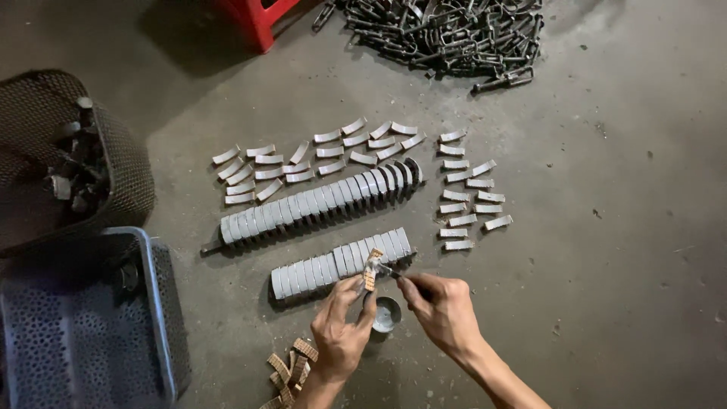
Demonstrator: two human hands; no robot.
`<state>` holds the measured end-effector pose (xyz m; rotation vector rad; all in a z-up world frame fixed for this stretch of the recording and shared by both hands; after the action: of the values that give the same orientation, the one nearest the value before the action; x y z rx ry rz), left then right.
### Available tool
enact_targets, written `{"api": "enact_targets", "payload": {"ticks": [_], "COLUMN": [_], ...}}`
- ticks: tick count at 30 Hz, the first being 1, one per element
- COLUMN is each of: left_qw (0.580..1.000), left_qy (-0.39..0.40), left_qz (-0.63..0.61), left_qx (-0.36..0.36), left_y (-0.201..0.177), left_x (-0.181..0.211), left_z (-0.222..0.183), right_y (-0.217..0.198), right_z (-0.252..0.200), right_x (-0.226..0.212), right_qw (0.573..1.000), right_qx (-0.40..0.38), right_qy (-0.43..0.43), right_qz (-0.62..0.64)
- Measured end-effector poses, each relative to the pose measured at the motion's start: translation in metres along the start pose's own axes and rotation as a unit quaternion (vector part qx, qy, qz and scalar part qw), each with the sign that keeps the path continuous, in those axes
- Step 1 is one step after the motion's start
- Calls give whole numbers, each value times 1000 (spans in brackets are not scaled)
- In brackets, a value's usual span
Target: Applying grease to small curved metal components using a small spatula while sitting on the floor.
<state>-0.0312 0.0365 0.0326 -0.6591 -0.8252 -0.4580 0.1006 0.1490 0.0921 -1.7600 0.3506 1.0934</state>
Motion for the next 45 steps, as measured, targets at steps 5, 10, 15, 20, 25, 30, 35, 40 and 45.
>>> {"api": "enact_targets", "payload": {"ticks": [5, 10, 15, 20, 25, 30, 35, 40, 45], "left_qw": [1000, 998, 946, 867, 710, 913, 942, 978, 983], "left_qy": [-18, -22, -214, -287, -436, -292, -205, -100, -98], "left_qz": [-19, -46, -239, -405, -540, -272, -265, -181, -152], "left_qx": [-1, 41, 45, -34, -118, -90, -19, 32, 15], "left_y": [2, 5, -2, -1, 10, 21, 15, 8, 2], "left_x": [-8, -17, -32, -28, -16, -25, -1, -9, -11], "left_z": [-10, -17, -28, -17, -15, -41, -46, -31, -18], "right_y": [-1, 1, -20, -13, 5, 4, 5, -1, -1], "right_z": [8, 12, 13, 6, 8, 9, 5, 2, -6], "right_x": [13, 53, 46, 35, 31, 21, 29, 32, 17], "right_qw": [999, 997, 972, 964, 969, 968, 968, 968, 931], "right_qx": [-10, -22, 5, -29, -108, -69, -8, -22, -187], "right_qy": [53, 40, 112, 79, 45, 79, 53, 92, 237], "right_qz": [3, 66, 207, 252, 215, 229, 245, 231, 204]}}
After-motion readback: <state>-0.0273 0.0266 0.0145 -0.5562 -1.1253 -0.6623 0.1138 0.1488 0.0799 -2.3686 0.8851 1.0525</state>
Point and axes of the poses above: each hand's wrist, its own z-axis towards the middle knuckle, its own y-axis out of the palm, x = y × z, the point moved 1 cm from there along z, towards the middle knuckle, and after that the axes turned 4 degrees about -z, right-handed, at the moved point
